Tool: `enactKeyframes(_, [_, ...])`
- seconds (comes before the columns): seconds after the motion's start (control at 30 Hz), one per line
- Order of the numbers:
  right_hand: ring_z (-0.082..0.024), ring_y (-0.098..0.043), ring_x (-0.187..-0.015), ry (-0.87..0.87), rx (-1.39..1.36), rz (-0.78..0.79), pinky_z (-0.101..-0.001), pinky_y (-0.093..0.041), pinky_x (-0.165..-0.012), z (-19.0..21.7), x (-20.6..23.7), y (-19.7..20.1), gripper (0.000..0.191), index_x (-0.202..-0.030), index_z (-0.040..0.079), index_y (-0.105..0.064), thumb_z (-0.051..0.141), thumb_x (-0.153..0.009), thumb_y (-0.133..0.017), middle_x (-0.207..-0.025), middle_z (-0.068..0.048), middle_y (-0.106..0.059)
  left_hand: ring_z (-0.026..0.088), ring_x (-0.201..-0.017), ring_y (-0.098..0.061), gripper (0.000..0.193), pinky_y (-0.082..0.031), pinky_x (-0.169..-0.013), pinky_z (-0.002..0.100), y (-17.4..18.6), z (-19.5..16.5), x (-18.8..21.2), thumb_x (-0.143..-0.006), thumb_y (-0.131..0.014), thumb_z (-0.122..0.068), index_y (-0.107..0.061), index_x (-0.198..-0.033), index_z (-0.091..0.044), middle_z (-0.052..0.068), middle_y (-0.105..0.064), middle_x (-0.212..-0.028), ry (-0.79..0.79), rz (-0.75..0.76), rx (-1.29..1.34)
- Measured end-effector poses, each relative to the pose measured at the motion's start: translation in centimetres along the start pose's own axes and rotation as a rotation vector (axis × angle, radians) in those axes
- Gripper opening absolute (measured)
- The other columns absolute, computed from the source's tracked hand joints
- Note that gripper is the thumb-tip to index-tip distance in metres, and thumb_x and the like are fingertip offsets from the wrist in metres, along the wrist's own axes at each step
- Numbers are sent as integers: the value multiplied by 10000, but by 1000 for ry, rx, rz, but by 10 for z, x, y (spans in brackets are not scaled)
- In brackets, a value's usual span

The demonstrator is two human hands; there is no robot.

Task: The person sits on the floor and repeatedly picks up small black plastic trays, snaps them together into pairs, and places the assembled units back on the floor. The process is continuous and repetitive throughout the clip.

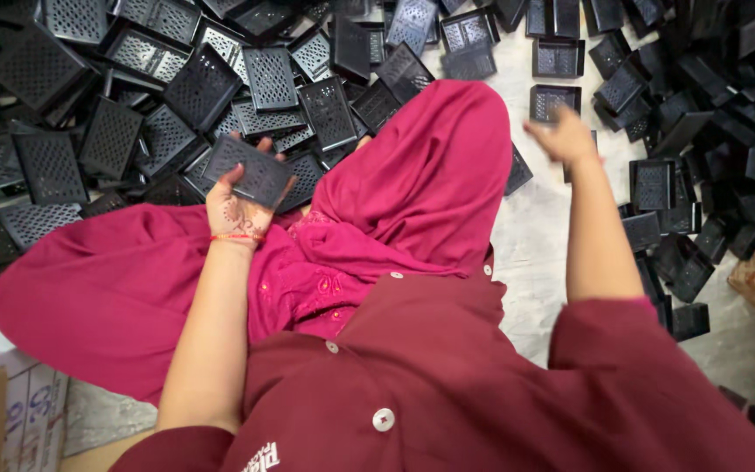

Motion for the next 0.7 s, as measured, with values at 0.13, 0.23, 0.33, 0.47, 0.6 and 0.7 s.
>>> enactKeyframes(0.13, [-281,-708,-826,-465,-255,200,-483,-627,-610,-68,40,-59,1077,-1534,-15,-259,522,-795,-828,-1201,-242,-625,417,-1376,-569,609,-439,-1116,739,-15,4,-16,-915,-630,-134,-511,-1489,-301,187,-568,-1493,81,124,33])
enactKeyframes(0.23, [-295,-690,-876,-506,-469,232,-480,-595,-681,-58,21,-83,1107,-1564,-19,-167,469,-817,-823,-1239,-254,-636,431,-1350,-571,598,-448,-1095,741,-16,12,-25,-896,-629,-166,-515,-1467,-303,204,-588,-1427,116,131,42])
enactKeyframes(0.33, [-285,-711,-999,-397,-659,316,-443,-607,-739,5,-37,-75,959,-1572,41,-287,406,-827,-769,-1306,-241,-644,424,-1326,-574,607,-460,-1075,731,-6,19,-22,-889,-626,-194,-509,-1469,-326,195,-603,-1369,134,59,51])
enactKeyframes(0.47, [-289,-619,-1263,-25,-624,646,-426,-569,-918,129,-87,-58,906,-1631,-33,-306,348,-959,-779,-1499,-221,-532,408,-1308,-588,627,-480,-1052,703,11,9,-2,-901,-632,-218,-499,-1504,-327,167,-619,-1330,-10,-23,-76])
enactKeyframes(0.6, [-153,-590,-1210,253,-899,859,-404,-530,-921,182,-85,-51,870,-1563,227,-287,291,-835,-759,-1360,-50,-604,395,-1283,-603,633,-505,-1010,682,21,-4,12,-922,-638,-262,-495,-1534,-344,157,-632,-1314,-78,-30,-136])
enactKeyframes(0.7, [-156,-612,-1214,470,-1225,796,-425,-552,-899,146,-82,-40,732,-1484,197,-399,339,-848,-732,-1323,5,-637,376,-1331,-595,632,-516,-1065,664,27,-6,13,-957,-644,-276,-489,-1565,-353,143,-634,-1366,1,-13,-125])
Point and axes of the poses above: each hand's wrist, its own x-axis away from the middle knuckle, its own y-axis out of the back of the hand, z = x × y, the point moved 3 cm from there along -x, towards the middle knuckle
